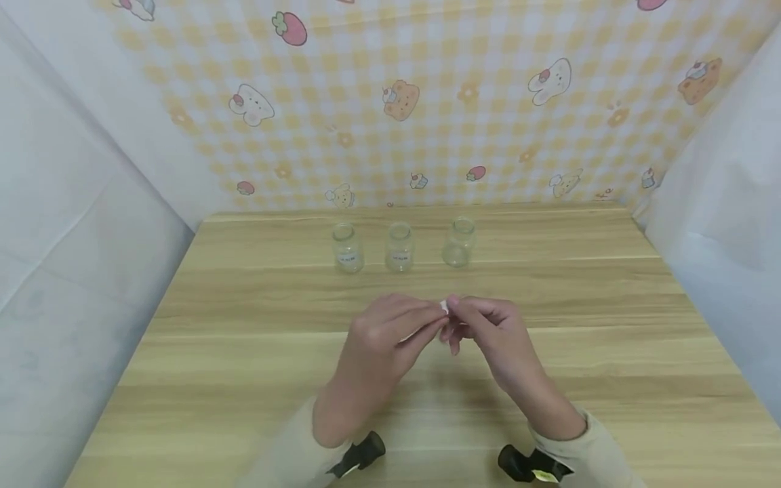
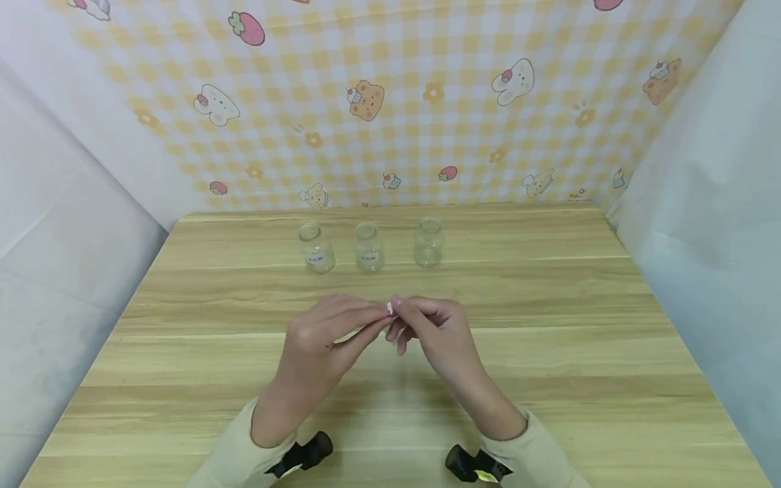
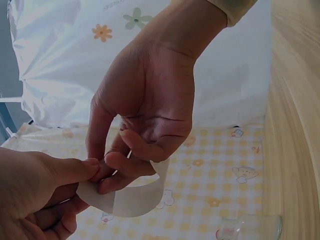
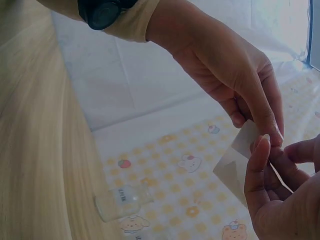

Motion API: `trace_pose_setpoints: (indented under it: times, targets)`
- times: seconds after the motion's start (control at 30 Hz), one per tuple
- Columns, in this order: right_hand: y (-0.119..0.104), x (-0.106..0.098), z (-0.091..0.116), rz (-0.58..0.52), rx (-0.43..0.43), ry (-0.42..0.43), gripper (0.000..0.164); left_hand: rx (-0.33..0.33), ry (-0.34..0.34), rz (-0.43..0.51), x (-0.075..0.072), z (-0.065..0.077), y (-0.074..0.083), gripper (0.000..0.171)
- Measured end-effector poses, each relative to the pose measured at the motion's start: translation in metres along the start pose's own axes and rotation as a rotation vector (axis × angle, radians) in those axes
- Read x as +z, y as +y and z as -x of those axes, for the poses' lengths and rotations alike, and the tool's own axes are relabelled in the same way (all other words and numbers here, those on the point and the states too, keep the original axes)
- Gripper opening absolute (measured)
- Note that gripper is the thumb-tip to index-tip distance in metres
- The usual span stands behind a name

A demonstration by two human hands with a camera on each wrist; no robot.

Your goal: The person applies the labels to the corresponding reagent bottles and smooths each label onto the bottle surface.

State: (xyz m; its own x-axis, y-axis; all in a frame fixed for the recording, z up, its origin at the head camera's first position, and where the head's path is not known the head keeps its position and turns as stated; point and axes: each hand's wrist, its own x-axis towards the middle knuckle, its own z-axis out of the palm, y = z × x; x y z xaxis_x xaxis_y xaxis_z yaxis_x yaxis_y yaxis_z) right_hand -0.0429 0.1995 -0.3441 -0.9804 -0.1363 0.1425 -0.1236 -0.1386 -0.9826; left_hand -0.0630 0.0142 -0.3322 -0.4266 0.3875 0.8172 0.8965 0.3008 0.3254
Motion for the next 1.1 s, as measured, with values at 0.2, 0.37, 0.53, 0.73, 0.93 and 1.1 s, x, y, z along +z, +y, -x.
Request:
trace_pose_setpoints:
  times: [0.2,0.37,0.53,0.73,0.93,1.1]
  targets:
    - [0.000,-0.001,-0.002,-0.112,0.078,0.010,0.032,0.106,0.035,-0.018,0.004,0.000,-0.001,0.014]
    - [0.000,-0.007,-0.004,-0.204,0.129,-0.055,0.034,0.209,0.027,-0.010,0.005,-0.002,0.001,0.011]
    - [-0.003,-0.005,0.000,-0.150,0.077,0.063,0.029,0.226,0.029,-0.011,0.004,-0.001,0.002,0.020]
    - [-0.009,-0.001,0.006,-0.065,-0.079,0.177,0.025,0.169,0.072,-0.016,0.003,-0.002,0.006,0.010]
    - [-0.011,0.001,0.008,-0.040,-0.178,0.190,0.020,0.115,0.084,-0.002,0.002,-0.001,0.009,0.009]
    - [-0.012,0.001,0.010,-0.028,-0.217,0.222,0.017,0.074,0.067,0.019,0.001,-0.001,0.011,0.007]
